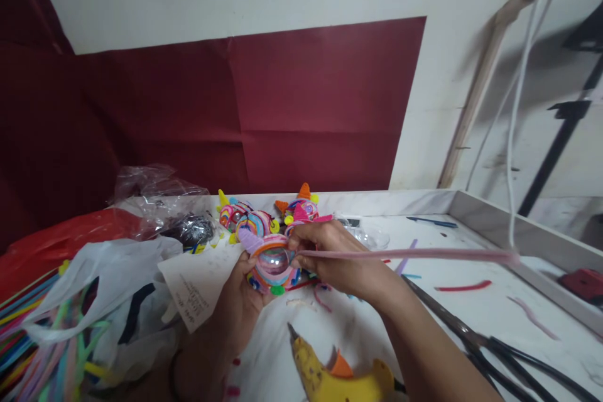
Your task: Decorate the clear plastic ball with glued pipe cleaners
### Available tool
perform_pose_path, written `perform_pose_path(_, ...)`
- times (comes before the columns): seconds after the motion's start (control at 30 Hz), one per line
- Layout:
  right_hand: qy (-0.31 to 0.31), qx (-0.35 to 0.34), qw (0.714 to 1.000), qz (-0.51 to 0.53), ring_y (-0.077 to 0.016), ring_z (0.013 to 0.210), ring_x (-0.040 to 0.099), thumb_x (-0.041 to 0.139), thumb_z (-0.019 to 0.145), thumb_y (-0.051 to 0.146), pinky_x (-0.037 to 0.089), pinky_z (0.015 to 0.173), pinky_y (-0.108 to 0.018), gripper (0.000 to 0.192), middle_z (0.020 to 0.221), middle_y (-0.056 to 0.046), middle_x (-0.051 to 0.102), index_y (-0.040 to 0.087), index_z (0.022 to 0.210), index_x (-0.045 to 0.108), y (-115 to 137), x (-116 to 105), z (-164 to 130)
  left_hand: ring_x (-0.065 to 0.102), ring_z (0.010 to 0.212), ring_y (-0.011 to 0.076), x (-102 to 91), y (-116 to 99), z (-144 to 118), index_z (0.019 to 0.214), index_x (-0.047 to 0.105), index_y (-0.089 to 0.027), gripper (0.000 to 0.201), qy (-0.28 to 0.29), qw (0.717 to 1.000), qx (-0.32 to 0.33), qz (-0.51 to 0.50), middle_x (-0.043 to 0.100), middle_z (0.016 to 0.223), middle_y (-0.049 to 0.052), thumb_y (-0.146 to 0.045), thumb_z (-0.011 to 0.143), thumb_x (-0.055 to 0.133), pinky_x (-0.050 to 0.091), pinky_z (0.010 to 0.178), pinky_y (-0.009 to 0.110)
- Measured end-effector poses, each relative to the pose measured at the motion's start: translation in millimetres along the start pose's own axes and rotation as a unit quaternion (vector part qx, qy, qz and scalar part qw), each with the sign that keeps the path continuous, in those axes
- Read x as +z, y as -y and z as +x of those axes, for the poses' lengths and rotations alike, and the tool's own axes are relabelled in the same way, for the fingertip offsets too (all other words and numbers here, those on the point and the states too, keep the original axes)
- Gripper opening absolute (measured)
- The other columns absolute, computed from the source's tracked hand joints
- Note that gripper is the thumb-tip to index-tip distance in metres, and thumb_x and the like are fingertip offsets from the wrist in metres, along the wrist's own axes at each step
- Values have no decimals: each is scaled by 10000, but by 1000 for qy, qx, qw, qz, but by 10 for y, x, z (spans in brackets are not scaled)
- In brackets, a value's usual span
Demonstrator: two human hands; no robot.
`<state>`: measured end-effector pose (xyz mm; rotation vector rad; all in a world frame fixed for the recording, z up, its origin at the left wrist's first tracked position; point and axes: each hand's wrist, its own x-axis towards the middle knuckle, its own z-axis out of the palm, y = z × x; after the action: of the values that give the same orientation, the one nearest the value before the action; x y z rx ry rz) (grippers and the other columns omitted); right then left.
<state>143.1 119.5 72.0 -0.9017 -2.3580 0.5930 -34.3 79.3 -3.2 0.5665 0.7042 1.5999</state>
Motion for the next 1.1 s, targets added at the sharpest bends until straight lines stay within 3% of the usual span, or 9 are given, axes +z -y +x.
perform_pose_path(0.3, -15, -26, 1000, -8, -134, 634, 606, 548, 743, 17, 411, 593, -222, 183, 697, -3, 678, 173, 728, 642, -6, 12, 14, 702, 946, 267, 24, -1, -15, 1151, 650, -229, 468, -16, 1000, 0, 14, 738, 1082, 76, -251, 689, 723, 605, 725, 398)
perform_pose_path(0.73, -32, -39, 999, -14, -140, 619, 618, 582, 801, 74, 407, 563, -232, 134, 750, -23, 719, 173, 778, 670, -74, 104, 30, 668, 949, 231, -10, 22, -1, 1097, 655, -225, 412, -17, 1000, 2, 17, 719, 1050, 61, -264, 693, 723, 584, 799, 399)
perform_pose_path(1.1, -33, -38, 997, -58, -132, 598, 623, 610, 782, 22, 398, 558, -212, 176, 689, -3, 701, 172, 811, 699, -49, 117, 27, 679, 930, 225, 15, 8, -6, 1177, 630, -235, 470, -13, 999, -2, 32, 728, 1067, 54, -275, 714, 697, 584, 712, 347)
